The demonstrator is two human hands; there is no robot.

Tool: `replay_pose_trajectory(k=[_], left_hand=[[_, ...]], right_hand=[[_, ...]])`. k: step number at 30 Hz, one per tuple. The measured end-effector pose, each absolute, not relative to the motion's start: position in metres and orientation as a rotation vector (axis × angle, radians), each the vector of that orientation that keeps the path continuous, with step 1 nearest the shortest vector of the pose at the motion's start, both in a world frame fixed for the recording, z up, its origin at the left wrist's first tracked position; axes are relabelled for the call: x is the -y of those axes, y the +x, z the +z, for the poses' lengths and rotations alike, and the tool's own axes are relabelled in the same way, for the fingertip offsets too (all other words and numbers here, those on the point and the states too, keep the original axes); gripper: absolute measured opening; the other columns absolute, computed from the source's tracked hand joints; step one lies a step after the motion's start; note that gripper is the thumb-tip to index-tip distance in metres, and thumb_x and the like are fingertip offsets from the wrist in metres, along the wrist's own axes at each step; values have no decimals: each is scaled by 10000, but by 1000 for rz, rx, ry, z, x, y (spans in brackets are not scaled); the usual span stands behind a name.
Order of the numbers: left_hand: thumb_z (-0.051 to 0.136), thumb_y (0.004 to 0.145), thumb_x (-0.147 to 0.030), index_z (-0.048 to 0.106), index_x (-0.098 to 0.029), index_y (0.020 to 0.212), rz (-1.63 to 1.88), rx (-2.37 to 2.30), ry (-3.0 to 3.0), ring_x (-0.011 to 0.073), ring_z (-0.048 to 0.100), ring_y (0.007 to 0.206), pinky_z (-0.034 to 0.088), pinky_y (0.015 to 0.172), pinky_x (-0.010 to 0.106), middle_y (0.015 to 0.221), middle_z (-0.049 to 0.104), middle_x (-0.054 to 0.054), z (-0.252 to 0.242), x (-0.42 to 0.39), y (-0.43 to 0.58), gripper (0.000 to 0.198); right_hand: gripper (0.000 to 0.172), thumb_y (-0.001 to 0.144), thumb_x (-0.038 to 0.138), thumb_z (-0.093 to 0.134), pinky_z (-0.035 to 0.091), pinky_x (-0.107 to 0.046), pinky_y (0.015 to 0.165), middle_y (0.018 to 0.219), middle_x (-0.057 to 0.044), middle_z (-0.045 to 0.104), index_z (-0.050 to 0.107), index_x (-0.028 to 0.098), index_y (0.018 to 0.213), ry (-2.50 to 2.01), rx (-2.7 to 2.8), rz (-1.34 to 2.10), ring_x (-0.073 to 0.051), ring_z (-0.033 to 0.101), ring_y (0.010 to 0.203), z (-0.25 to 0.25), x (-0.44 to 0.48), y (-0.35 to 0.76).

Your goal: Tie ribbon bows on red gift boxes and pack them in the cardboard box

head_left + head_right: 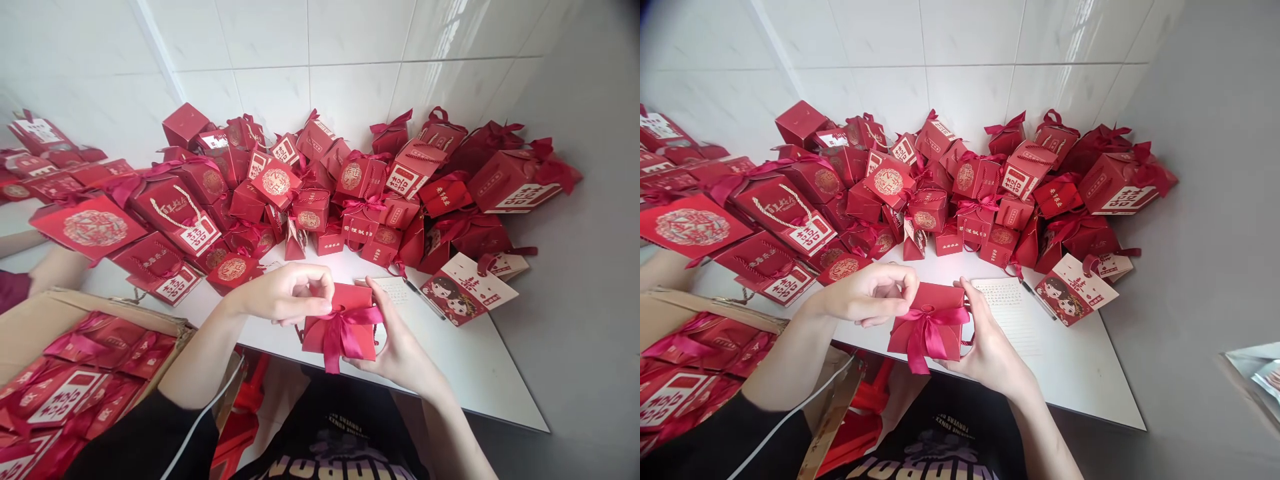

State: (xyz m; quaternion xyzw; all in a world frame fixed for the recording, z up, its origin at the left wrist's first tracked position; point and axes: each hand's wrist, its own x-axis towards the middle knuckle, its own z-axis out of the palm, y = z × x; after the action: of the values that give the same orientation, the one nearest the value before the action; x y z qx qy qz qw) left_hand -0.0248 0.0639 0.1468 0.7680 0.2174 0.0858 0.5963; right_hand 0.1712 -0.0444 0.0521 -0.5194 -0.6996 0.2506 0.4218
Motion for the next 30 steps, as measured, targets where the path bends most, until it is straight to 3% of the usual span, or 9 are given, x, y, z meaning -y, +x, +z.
replay_pose_trajectory(k=[6, 11, 14, 17, 22, 26, 30], left_hand=[[608, 717, -245, 615, -194, 856, 229, -581, 2263, 74, 506, 506, 410, 463, 203, 807, 584, 14, 162, -70, -29, 148], [637, 708, -287, 644, -207, 644, 129, -561, 2551, 93, 483, 536, 399, 520, 236, 855, 596, 22, 169, -67, -14, 102], [618, 727, -271, 633, -197, 618, 75, -470, 2439, 108, 503, 550, 405, 531, 234, 749, 605, 17, 168, -66, 3, 133], [593, 763, -298, 618, -188, 676, -18, -454, 2193, 108, 523, 521, 398, 488, 216, 659, 626, 12, 165, -68, 19, 143], [578, 795, -358, 575, -166, 774, -231, -497, 1894, 52, 385, 309, 258, 324, 182, 600, 662, 27, 161, -68, 42, 193], [610, 782, -335, 573, -160, 866, -282, -446, 1866, 61, 434, 324, 316, 337, 173, 573, 660, 26, 155, -63, 56, 197], [621, 768, -360, 573, -152, 806, -156, -474, 1920, 57, 457, 330, 368, 356, 181, 613, 665, 32, 143, -62, 66, 217]], right_hand=[[974, 678, 310, 732, 375, -457, 1037, 1427, -117, 302, 107, 314, 1425, -1294, 1743, 636, -280, 344, 1310, 51, 46, 174], [976, 682, 294, 732, 365, -471, 1044, 1410, -116, 326, 98, 307, 1425, -1307, 1740, 597, -286, 348, 1304, 51, 48, 181], [958, 680, 279, 729, 359, -479, 1045, 1398, -117, 343, 119, 297, 1418, -1313, 1718, 596, -291, 365, 1293, 49, 52, 188], [947, 683, 278, 718, 378, -486, 1029, 1419, -116, 318, 119, 305, 1416, -1324, 1679, 581, -298, 356, 1301, 46, 58, 196], [933, 701, 306, 711, 380, -469, 1033, 1445, -113, 285, 121, 298, 1423, -1343, 1643, 534, -300, 314, 1328, 40, 74, 210], [974, 681, 328, 735, 377, -456, 1041, 1454, -127, 270, 110, 286, 1426, -1370, 1621, 528, -296, 312, 1332, 35, 87, 221], [967, 676, 332, 738, 375, -464, 1040, 1438, -136, 300, 130, 274, 1426, -1388, 1616, 450, -304, 321, 1326, 32, 92, 235]])
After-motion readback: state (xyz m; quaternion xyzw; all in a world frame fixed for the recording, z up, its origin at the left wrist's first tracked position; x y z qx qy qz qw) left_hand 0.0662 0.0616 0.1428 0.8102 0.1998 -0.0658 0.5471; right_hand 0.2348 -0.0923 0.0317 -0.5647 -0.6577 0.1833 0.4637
